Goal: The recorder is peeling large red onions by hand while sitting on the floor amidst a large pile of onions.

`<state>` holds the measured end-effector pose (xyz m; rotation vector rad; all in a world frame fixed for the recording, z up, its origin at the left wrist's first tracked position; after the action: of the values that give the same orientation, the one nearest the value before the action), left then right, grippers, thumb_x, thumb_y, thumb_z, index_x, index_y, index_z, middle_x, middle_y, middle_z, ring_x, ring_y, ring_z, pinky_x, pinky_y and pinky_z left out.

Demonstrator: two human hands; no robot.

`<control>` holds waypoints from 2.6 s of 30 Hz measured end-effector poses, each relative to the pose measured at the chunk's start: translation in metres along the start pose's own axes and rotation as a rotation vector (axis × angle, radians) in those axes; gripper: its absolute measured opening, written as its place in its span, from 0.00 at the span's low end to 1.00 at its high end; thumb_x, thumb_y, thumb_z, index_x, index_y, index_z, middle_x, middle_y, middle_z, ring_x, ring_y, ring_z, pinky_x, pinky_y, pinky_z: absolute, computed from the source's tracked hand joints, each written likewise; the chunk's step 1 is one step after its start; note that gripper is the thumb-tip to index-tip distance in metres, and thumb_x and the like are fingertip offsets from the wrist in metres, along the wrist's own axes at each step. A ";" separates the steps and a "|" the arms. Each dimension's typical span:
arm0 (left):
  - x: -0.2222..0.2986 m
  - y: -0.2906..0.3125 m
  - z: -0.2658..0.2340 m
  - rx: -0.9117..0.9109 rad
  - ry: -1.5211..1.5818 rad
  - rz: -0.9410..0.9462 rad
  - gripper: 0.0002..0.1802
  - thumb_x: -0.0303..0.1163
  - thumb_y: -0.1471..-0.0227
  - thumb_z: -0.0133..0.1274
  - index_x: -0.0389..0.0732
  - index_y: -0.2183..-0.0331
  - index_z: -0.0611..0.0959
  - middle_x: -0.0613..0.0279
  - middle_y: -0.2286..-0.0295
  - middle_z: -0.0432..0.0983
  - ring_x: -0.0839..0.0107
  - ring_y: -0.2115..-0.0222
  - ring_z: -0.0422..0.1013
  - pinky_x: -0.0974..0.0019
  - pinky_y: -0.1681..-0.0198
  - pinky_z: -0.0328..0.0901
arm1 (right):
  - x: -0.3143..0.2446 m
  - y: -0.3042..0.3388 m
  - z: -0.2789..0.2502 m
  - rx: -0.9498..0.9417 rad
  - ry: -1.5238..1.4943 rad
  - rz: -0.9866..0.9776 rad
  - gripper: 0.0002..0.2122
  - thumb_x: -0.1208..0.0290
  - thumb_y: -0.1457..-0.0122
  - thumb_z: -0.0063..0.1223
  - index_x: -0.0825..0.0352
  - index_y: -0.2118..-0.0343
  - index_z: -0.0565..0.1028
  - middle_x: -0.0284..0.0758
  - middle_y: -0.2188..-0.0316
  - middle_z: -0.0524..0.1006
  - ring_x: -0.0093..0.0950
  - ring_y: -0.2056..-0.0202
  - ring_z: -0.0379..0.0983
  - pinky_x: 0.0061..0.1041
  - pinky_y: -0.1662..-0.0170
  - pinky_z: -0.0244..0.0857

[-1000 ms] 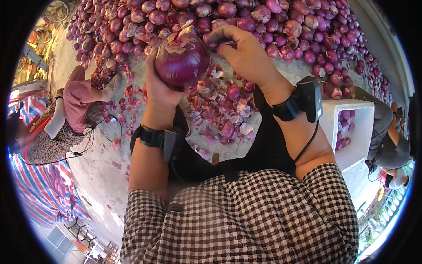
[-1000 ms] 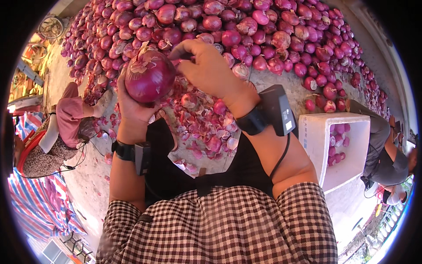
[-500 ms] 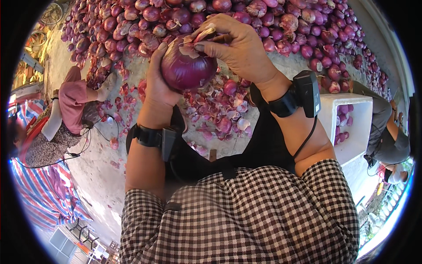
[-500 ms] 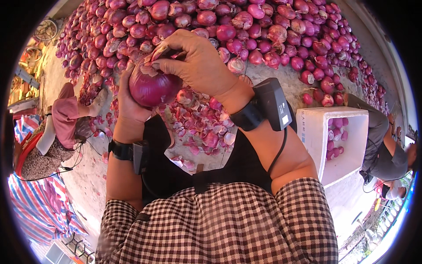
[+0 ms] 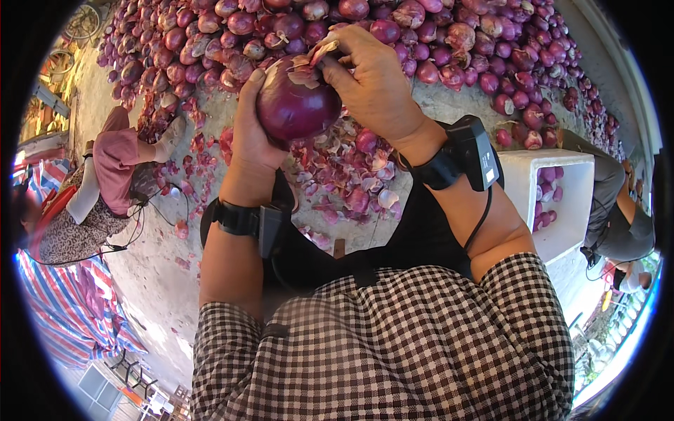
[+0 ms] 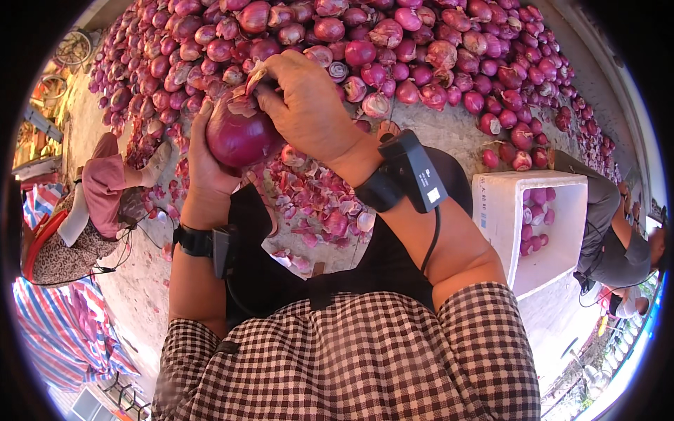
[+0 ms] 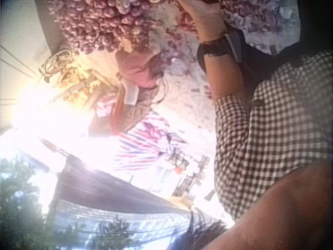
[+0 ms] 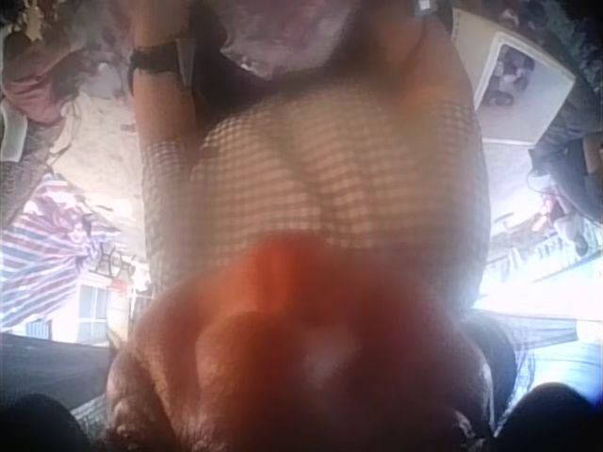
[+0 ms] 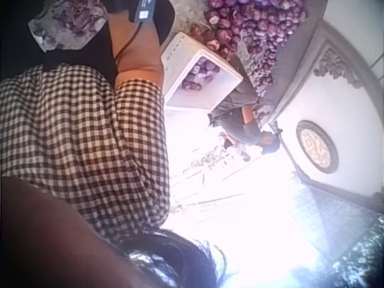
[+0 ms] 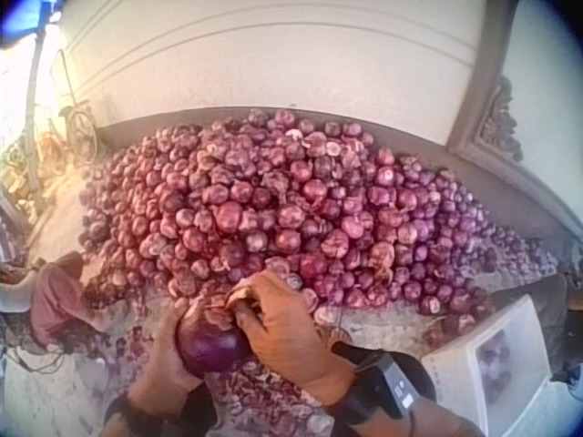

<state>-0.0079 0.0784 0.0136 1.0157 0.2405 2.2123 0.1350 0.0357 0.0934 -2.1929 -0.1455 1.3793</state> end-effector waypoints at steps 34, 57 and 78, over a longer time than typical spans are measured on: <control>0.003 0.010 0.020 -0.415 0.194 -0.229 0.26 0.48 0.42 0.41 0.35 0.53 0.73 0.50 0.58 0.74 0.59 0.56 0.71 0.55 0.49 0.65 | -0.013 0.000 0.010 -0.450 -0.470 0.031 0.22 0.60 0.49 0.61 0.63 0.52 0.74 0.35 0.50 0.71 0.29 0.48 0.66 0.30 0.44 0.59; -0.030 -0.007 0.007 -0.105 -0.061 -0.302 0.20 0.43 0.45 0.49 0.39 0.56 0.75 0.53 0.61 0.76 0.63 0.62 0.75 0.57 0.59 0.73 | -0.016 0.006 -0.015 -0.489 -0.441 -0.020 0.09 0.79 0.44 0.47 0.69 0.62 0.77 0.39 0.54 0.74 0.29 0.54 0.71 0.28 0.50 0.63; -0.005 0.014 0.026 -0.359 -0.128 -0.060 0.26 0.45 0.43 0.48 0.38 0.49 0.70 0.58 0.56 0.73 0.69 0.56 0.72 0.62 0.52 0.67 | 0.016 0.003 0.002 -0.016 -0.639 0.309 0.07 0.79 0.38 0.44 0.73 0.61 0.74 0.32 0.67 0.76 0.20 0.62 0.71 0.19 0.57 0.66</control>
<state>0.0061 0.0621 0.0337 0.9307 -0.1769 2.0310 0.1406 0.0393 0.0784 -1.7591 -0.0456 2.2233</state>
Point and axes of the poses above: each hand's wrist, its own y-axis away from the middle knuckle, its own z-axis out of the palm, x = y × z, the point moved 8 cm from there along -y, towards the middle knuckle
